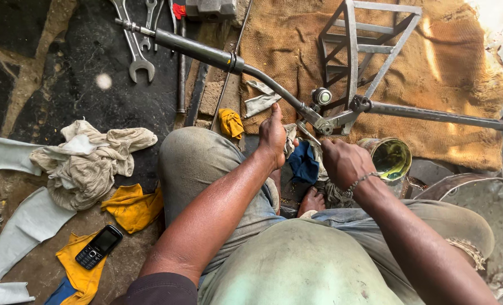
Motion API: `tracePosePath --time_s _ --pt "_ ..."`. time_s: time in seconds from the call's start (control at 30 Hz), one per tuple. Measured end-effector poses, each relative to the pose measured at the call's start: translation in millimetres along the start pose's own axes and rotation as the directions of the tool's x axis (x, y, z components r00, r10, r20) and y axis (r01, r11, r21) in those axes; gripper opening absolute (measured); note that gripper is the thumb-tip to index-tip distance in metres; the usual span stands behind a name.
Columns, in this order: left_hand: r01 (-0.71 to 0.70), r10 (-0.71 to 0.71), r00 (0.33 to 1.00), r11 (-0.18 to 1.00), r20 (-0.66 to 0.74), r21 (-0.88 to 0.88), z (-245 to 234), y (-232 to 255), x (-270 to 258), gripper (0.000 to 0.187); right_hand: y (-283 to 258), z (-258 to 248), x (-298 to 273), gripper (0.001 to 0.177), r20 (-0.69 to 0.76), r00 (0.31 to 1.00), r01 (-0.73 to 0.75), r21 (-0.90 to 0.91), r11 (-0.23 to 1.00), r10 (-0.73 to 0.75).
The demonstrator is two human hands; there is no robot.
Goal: The person applies grease to the joint of a steering rod assembly by hand and cleans it with a rag. They use a wrench to adjust the components and a thin metal tool to scrape and clean the inner surfaces while sitting on a workshop floor.
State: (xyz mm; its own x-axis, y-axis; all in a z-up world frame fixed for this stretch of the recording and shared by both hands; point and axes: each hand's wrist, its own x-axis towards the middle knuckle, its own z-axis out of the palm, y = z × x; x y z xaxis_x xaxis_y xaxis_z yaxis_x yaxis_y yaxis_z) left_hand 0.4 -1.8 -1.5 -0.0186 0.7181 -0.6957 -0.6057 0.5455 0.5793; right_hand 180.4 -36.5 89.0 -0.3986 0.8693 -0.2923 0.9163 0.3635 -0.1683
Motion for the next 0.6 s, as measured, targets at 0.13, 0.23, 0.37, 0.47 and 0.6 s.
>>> tracePosePath --time_s 0.13,0.23,0.37,0.47,0.6 --pt "0.018 -0.018 1.000 1.000 0.006 0.019 3 4 -5 0.075 1 -11 -9 0.016 -0.025 1.000 0.010 0.036 0.999 -0.009" --pt "0.025 -0.025 1.000 0.998 0.006 0.060 2 8 -8 0.076 2 -24 4 0.020 0.143 0.987 -0.078 0.022 0.997 0.074" --pt "0.020 -0.021 1.000 0.999 0.012 0.044 4 11 -9 0.077 0 -42 14 0.014 0.128 0.992 0.004 -0.041 0.999 0.001" --pt "0.002 -0.003 1.000 0.999 0.028 0.041 4 11 -7 0.074 -5 -50 20 0.011 0.138 0.990 0.008 -0.049 0.999 -0.001" --pt "0.013 -0.014 1.000 0.997 0.013 0.071 2 7 -5 0.073 -11 -50 29 0.019 0.278 0.953 -0.097 -0.107 0.990 0.123"
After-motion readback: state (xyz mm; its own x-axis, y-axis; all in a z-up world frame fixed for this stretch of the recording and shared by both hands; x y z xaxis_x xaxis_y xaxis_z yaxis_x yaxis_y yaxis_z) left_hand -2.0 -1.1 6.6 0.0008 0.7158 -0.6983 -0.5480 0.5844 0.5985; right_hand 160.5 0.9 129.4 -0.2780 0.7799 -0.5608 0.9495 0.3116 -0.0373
